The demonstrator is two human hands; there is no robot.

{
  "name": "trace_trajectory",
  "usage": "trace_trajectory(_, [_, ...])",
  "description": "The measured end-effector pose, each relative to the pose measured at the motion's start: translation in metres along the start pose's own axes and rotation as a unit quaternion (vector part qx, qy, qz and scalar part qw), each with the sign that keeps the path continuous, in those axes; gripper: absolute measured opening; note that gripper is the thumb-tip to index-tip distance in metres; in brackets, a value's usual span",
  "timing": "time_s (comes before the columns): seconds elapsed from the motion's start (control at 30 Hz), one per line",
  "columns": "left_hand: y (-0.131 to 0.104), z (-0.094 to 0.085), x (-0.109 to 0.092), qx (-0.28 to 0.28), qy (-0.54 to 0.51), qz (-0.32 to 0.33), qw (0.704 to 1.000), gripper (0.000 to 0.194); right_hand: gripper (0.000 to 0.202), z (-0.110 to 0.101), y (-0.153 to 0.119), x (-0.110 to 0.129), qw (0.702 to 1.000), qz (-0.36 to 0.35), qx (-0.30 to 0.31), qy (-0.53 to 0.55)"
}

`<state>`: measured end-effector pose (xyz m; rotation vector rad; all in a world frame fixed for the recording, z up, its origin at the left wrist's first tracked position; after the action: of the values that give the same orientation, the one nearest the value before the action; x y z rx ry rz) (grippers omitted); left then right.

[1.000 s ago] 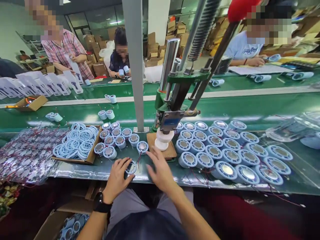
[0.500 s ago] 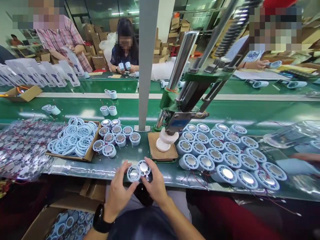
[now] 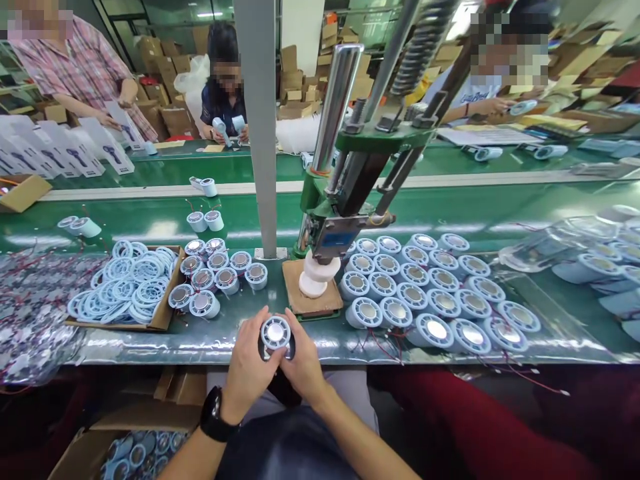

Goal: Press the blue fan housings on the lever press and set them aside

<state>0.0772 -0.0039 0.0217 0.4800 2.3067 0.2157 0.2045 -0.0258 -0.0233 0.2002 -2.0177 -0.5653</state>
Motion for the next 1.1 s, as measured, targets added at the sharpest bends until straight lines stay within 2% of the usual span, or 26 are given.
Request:
trace_trajectory(0.07, [-0.004, 0.004, 0.0, -0.027, -0.011, -0.021, 0.999, 0.061, 0.076, 0.003, -0.001, -0.001, 1.0, -0.001, 0.003, -0.006])
trace_trajectory(0.17, [-0.011, 0.014, 0.001, -0.042, -0.026, -0.033, 0.998, 0.06, 0.067, 0.005, -0.004, -0.002, 0.999, -0.022, 0.013, -0.029])
trace_trajectory(0.23, [-0.015, 0.022, 0.002, -0.037, -0.04, -0.031, 0.998, 0.055, 0.063, 0.001, -0.002, -0.001, 0.997, -0.034, 0.053, -0.051])
trace_trajectory(0.3, [-0.014, 0.027, 0.006, -0.029, -0.063, -0.044, 0.997, 0.051, 0.065, -0.013, 0.007, 0.007, 0.988, -0.041, 0.126, -0.084])
trace_trajectory(0.37, [-0.003, 0.026, 0.011, -0.016, -0.095, -0.076, 0.992, 0.05, 0.066, -0.046, 0.029, 0.03, 0.976, -0.071, 0.166, -0.125])
trace_trajectory(0.4, [0.006, 0.023, 0.013, -0.007, -0.11, -0.091, 0.99, 0.05, 0.064, -0.072, 0.047, 0.048, 0.973, -0.096, 0.148, -0.146])
trace_trajectory(0.43, [0.017, 0.019, 0.012, 0.002, -0.123, -0.099, 0.987, 0.05, 0.061, -0.101, 0.069, 0.07, 0.972, -0.127, 0.103, -0.169])
trace_trajectory(0.47, [0.03, 0.015, 0.01, 0.009, -0.136, -0.101, 0.986, 0.049, 0.058, -0.133, 0.094, 0.095, 0.968, -0.16, 0.032, -0.191])
trace_trajectory(0.53, [0.059, 0.008, 0.001, 0.015, -0.164, -0.086, 0.983, 0.049, 0.049, -0.194, 0.148, 0.144, 0.939, -0.213, -0.124, -0.241])
trace_trajectory(0.57, [0.073, 0.007, -0.006, 0.015, -0.182, -0.074, 0.98, 0.05, 0.047, -0.218, 0.175, 0.164, 0.922, -0.225, -0.188, -0.253])
trace_trajectory(0.63, [0.097, 0.011, -0.018, 0.017, -0.222, -0.047, 0.974, 0.051, 0.047, -0.248, 0.229, 0.188, 0.92, -0.215, -0.247, -0.217])
trace_trajectory(0.73, [0.122, 0.033, -0.033, 0.03, -0.289, -0.031, 0.956, 0.054, 0.051, -0.254, 0.289, 0.186, 0.951, -0.155, -0.229, -0.134])
trace_trajectory(0.8, [0.132, 0.051, -0.039, 0.057, -0.329, -0.026, 0.942, 0.056, 0.05, -0.247, 0.308, 0.178, 0.958, -0.146, -0.22, -0.115])
trace_trajectory(0.87, [0.136, 0.064, -0.043, 0.087, -0.348, -0.018, 0.933, 0.054, 0.044, -0.243, 0.315, 0.172, 0.955, -0.161, -0.233, -0.09])
trace_trajectory(0.93, [0.136, 0.069, -0.043, 0.104, -0.351, -0.014, 0.931, 0.051, 0.053, -0.245, 0.316, 0.171, 0.958, -0.152, -0.236, -0.063])
trace_trajectory(1.0, [0.131, 0.066, -0.04, 0.107, -0.343, -0.01, 0.933, 0.056, 0.056, -0.252, 0.309, 0.174, 0.962, -0.136, -0.233, -0.034])
trace_trajectory(1.07, [0.124, 0.055, -0.035, 0.083, -0.297, 0.009, 0.951, 0.064, 0.051, -0.259, 0.283, 0.181, 0.962, -0.148, -0.228, -0.01])
trace_trajectory(1.1, [0.121, 0.047, -0.031, 0.059, -0.253, 0.026, 0.965, 0.065, 0.046, -0.26, 0.259, 0.185, 0.955, -0.171, -0.241, -0.011])
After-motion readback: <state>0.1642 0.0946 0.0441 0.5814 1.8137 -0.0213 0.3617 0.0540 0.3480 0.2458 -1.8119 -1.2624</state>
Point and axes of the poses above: each hand's wrist, its own y-axis towards the middle knuckle, its own z-axis out of the palm, x = y × z, the point moved 5 cm from there along y, towards the middle knuckle, and after that the axes turned 1 degree about x, right-handed, at the moved point
